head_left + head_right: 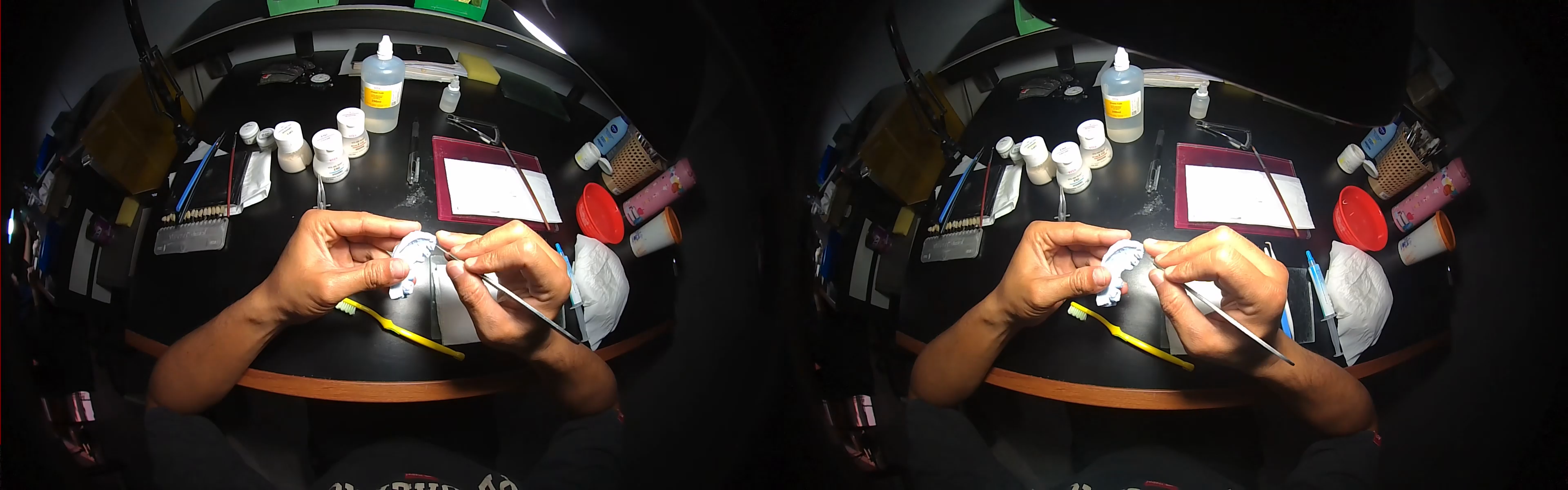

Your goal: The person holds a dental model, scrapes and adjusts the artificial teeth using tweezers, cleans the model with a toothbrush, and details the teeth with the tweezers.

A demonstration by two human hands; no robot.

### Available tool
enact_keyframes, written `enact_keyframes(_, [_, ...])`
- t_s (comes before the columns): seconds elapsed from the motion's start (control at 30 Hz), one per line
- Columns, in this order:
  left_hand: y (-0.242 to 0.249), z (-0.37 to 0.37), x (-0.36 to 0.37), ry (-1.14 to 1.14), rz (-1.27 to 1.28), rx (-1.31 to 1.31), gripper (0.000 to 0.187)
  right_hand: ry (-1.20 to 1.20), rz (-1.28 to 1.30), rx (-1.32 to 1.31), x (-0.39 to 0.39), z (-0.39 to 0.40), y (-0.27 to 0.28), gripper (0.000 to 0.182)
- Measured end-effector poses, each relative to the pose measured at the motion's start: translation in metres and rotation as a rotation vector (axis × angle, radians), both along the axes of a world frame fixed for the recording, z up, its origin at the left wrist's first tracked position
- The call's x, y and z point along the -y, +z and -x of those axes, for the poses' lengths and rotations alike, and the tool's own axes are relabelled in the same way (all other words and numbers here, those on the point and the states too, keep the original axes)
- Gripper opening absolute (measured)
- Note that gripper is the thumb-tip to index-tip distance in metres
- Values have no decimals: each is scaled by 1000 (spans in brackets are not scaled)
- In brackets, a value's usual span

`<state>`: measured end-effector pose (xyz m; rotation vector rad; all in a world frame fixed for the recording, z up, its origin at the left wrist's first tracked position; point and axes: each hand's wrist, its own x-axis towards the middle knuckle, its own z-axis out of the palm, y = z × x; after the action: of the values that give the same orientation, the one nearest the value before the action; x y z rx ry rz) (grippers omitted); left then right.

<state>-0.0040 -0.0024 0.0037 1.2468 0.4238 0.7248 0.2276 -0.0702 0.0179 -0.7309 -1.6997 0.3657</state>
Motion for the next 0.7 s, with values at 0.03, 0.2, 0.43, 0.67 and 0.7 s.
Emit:
enact_keyframes(0.03, [2,0,0,0,-2,-12,44,5,6,3,0,0,0,17])
enact_keyframes(0.2, [7,-1,2,8,-1,-43,45,26,1,-20,-4,-2,-2,16])
enact_keyframes(0.43, [4,0,2,8,0,-15,41,25,-11,-9,-5,-1,-3,17])
enact_keyframes(0.67, [4,0,1,9,-62,4,38,32,6,-2,-4,-1,-3,16])
enact_keyframes(0.7, [4,0,1,9,-61,-3,38,35,5,4,-4,-2,-4,15])
